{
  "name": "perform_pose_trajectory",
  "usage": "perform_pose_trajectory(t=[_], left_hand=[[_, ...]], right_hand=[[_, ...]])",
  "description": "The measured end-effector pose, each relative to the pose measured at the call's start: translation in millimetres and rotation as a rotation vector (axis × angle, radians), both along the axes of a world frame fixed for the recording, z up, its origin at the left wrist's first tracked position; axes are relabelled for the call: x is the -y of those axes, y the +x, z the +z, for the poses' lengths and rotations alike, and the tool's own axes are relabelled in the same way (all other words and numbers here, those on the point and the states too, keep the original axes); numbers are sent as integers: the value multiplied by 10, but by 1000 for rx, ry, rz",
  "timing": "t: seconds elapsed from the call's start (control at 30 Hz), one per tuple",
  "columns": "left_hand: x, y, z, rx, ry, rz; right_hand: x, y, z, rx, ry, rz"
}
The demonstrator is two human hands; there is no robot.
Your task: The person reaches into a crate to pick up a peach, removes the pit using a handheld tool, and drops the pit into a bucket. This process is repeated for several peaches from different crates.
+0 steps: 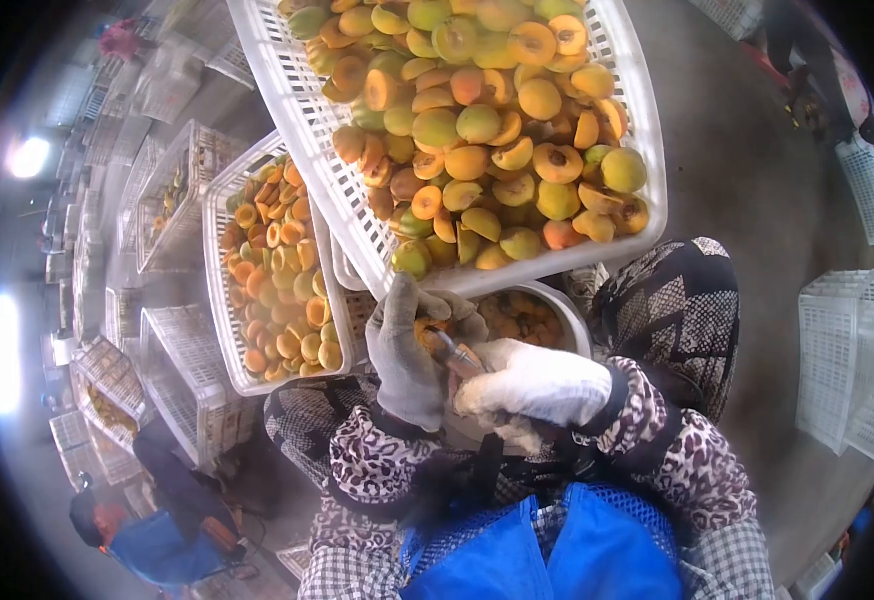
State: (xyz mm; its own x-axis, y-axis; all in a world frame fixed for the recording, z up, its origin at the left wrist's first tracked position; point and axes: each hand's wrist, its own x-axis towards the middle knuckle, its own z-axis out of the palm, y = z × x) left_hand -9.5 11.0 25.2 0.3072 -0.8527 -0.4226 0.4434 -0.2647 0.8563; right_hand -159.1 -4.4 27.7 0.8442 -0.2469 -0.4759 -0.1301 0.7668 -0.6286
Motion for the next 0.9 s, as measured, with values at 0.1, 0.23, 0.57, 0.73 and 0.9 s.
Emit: perform_pose_trajectory(t=[0.1, 0.23, 0.57, 0.73, 0.9], left_hand=[[38, 44, -4, -32, -114, -185], [-58, -30, 74, -44, -121, -313], [346, 1835, -574, 1115, -276, 121], [-128, 851, -108, 751, -424, -142], [-665, -591, 231, -128, -59, -707]], right_hand=[[-53, -56, -127, 97, 439, -91], [-35, -40, -251, -72, -79, 40], [-367, -127, -1335, -740, -1178, 25], [-118, -400, -225, -62, -233, -404], [131, -601, 371, 200, -5, -816]])
